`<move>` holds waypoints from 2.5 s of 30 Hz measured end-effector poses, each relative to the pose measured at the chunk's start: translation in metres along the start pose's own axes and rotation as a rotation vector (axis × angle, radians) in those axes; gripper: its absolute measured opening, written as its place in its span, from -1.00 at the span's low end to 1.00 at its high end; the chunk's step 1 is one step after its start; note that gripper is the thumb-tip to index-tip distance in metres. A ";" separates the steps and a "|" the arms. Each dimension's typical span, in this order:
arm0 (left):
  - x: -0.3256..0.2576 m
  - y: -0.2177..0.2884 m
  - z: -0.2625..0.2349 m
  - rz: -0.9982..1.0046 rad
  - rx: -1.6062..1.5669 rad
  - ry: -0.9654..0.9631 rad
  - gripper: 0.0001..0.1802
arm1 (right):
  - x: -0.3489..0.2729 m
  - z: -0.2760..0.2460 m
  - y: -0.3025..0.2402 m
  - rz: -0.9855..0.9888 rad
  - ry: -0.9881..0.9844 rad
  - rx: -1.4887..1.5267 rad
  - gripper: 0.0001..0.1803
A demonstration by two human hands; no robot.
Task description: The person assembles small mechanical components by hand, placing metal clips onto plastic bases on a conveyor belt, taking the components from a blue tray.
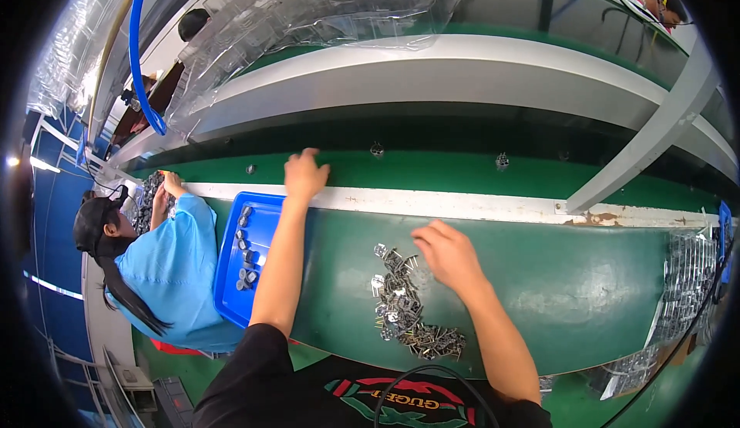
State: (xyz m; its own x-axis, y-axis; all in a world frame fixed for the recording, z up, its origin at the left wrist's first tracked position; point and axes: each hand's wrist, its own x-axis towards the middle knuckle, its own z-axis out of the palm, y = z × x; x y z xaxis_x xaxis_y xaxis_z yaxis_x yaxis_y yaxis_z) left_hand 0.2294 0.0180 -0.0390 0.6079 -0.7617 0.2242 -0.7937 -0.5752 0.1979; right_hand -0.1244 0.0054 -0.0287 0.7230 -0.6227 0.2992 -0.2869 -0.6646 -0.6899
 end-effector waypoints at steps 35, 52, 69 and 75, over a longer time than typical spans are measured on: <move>-0.197 0.112 -0.042 -0.038 -1.785 -0.871 -0.53 | -0.043 -0.032 -0.026 0.287 0.326 0.808 -0.77; -0.213 0.125 -0.036 0.057 -1.769 -0.738 -0.62 | -0.039 -0.027 -0.039 -0.131 0.338 0.004 -0.63; -0.210 0.130 -0.042 -0.042 -1.687 -0.729 -0.60 | -0.041 -0.022 -0.036 -0.192 0.345 -0.107 -0.59; -0.204 0.127 -0.046 -0.041 -1.771 -0.772 -0.60 | -0.038 -0.014 -0.038 -0.237 0.397 -0.192 -0.56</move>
State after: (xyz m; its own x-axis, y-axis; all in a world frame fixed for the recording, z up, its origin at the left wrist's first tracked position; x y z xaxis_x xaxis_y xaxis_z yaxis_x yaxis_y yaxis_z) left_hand 0.0059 0.1142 -0.0153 0.0899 -0.9897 -0.1118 0.4415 -0.0610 0.8952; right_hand -0.1497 0.0484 -0.0049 0.4980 -0.5299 0.6864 -0.2818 -0.8475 -0.4498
